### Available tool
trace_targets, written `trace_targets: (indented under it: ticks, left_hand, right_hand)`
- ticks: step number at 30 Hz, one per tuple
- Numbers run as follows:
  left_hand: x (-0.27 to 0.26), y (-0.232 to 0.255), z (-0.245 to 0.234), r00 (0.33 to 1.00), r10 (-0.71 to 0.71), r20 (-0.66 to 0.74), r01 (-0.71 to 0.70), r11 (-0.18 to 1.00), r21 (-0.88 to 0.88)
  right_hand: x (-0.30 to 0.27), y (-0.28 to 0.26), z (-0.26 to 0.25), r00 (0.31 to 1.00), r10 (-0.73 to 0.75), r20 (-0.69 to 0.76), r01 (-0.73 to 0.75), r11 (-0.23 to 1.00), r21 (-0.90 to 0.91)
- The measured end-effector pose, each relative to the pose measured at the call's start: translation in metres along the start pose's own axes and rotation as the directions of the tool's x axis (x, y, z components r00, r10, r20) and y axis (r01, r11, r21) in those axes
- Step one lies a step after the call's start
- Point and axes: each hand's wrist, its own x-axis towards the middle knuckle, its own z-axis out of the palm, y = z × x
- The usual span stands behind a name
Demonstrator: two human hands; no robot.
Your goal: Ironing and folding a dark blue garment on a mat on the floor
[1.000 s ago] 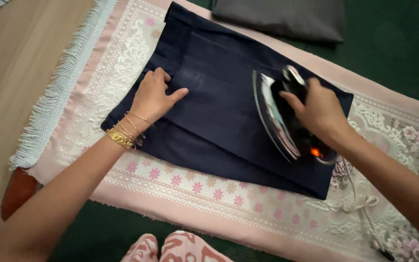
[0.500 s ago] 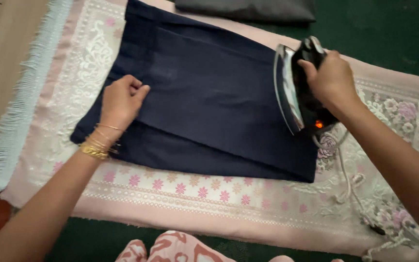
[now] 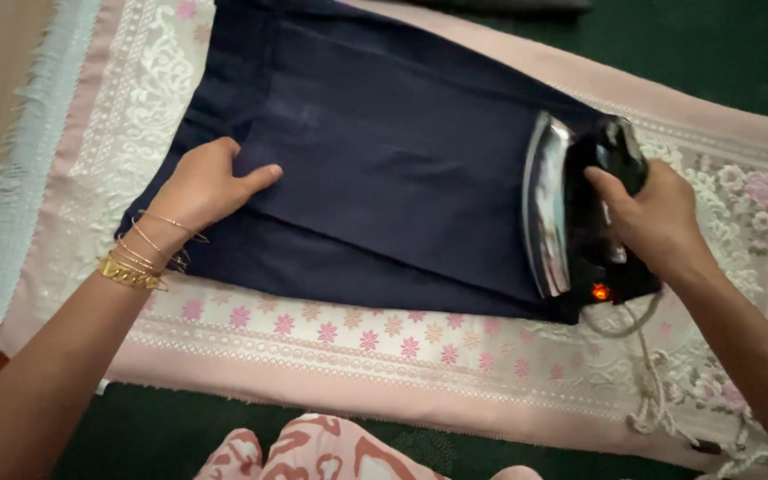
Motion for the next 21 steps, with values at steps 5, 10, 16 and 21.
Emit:
trace_targets:
  ticks: [5, 10, 16, 21]
  left_hand:
    - [-0.004, -0.004, 0.003, 0.997, 0.070, -0.023, -0.070, 0.997, -0.015]
    - [-0.023, 0.006, -0.014, 0.995, -0.001, -0.102, -0.010, 0.994, -0.105]
    - [-0.037, 0.007, -0.028, 0.990, -0.124, 0.059, 0.137, 0.919, -0.370]
    - [-0.036, 0.003, -0.022, 0.994, -0.104, 0.026, 0.104, 0.875, -0.473]
  right_hand:
    - [0.010, -0.084, 0.036, 0.962, -0.265, 0.068, 0.264, 0.964, 0.012]
    - [0.037, -0.167, 0.083, 0.808, -0.583, 0.084, 0.586, 0.810, -0.016]
    - [0.044, -0.225, 0.107, 0.677, -0.728, 0.109, 0.734, 0.679, -0.015]
    - [0.027, -0.223, 0.116, 0.619, -0.769, 0.161, 0.783, 0.619, -0.059]
